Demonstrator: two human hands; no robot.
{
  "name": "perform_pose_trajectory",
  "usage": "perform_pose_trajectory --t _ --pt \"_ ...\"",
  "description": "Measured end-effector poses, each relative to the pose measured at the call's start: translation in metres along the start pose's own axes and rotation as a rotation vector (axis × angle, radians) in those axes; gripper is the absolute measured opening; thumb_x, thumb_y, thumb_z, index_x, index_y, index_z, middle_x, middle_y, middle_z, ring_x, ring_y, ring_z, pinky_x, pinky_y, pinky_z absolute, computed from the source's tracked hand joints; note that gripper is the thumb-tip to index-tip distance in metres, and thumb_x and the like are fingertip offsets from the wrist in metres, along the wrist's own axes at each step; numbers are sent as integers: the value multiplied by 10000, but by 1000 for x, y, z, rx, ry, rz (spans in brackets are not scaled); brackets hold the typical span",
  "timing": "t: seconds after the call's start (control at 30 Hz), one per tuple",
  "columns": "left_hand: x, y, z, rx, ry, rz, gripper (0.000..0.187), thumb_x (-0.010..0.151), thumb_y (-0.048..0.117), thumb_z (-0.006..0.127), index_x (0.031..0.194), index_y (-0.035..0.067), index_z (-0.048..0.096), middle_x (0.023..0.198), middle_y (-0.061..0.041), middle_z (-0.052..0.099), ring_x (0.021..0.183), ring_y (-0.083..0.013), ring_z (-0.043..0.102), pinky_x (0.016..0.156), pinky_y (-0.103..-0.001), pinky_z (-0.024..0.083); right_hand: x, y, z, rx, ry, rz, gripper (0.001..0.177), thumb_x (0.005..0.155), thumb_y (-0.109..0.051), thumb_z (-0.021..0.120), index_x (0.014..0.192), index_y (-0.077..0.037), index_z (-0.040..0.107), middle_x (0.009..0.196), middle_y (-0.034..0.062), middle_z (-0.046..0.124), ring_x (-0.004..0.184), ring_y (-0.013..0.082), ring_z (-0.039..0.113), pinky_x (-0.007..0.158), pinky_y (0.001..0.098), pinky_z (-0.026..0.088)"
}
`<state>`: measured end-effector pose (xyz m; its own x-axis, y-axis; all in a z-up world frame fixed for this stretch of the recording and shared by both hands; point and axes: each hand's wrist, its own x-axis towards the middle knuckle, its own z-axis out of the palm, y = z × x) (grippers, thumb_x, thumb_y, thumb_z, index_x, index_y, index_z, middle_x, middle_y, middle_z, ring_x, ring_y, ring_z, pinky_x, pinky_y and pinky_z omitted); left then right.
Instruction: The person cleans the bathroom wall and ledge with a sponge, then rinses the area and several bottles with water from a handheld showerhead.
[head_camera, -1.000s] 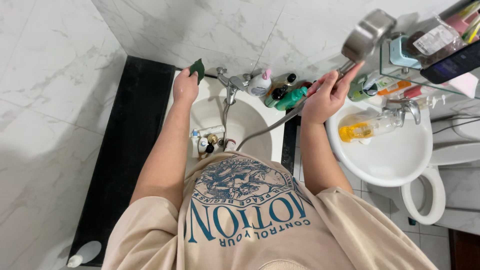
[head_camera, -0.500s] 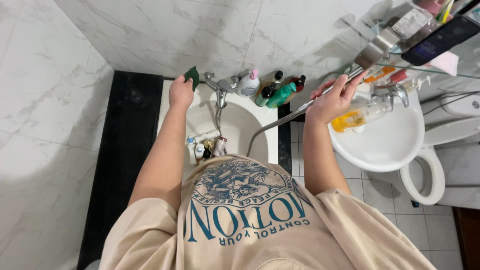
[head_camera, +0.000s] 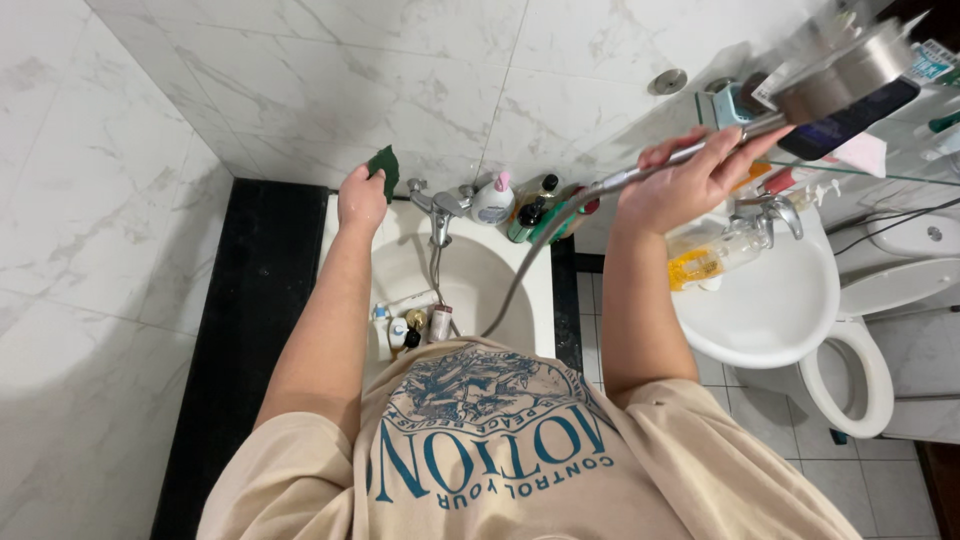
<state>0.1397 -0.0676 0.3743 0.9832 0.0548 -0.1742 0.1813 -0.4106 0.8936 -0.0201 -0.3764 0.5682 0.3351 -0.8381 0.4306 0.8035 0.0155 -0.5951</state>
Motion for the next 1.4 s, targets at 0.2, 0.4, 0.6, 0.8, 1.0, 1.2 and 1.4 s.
perform_pose_trajectory --t 0.2,0.4,0.6,0.8,1.0,1.2,1.4 --pt "6 -6 -10 56 59 31 307 964 305 591 1184 131 716 1077 -139 733 1005 -328 677 851 -412 501 11 2 32 57 9 -70 660 1128 -252 471 1675 -254 103 720 55 536 457 128 405 407 305 372" --pt "8 -11 -29 -23 99 -5 331 972 306 581 1226 122 685 1092 -144 737 1010 -315 697 859 -386 513 20 12 37 14 -171 -35 634 1163 -180 464 1688 -176 109 797 84 576 490 151 456 422 315 385" --pt "10 -3 -51 -45 166 -57 329 987 307 574 1228 120 698 1099 -146 738 1002 -323 690 862 -395 515 14 27 43 -24 -450 -13 559 1240 -97 501 1689 -146 172 805 85 528 489 143 443 423 306 389" --pt "3 -10 -73 -83 238 -67 327 981 288 573 1225 106 692 1108 -150 729 1010 -325 689 870 -396 512 9 37 63 -172 -720 87 514 1289 -99 530 1707 -128 231 753 85 498 486 140 425 432 287 367" --pt "-10 -11 -90 -89 333 -42 325 981 293 585 1206 93 706 1093 -157 731 997 -327 681 870 -383 510 -25 61 89 12 -779 258 511 1276 -96 531 1700 -156 252 768 96 497 494 167 437 431 307 370" --pt "-25 -26 -113 -158 394 -78 307 992 278 581 1152 52 713 1063 -142 750 967 -305 695 857 -376 514 -72 79 106 141 -695 395 544 1245 -128 507 1695 -156 204 811 109 530 500 159 434 441 310 372" --pt "-27 -61 -127 -192 530 -2 299 960 242 577 1160 68 715 1079 -125 753 982 -277 703 853 -366 510 -93 96 116 239 -530 394 615 1174 -139 476 1687 -223 146 829 86 527 536 151 443 412 304 392"
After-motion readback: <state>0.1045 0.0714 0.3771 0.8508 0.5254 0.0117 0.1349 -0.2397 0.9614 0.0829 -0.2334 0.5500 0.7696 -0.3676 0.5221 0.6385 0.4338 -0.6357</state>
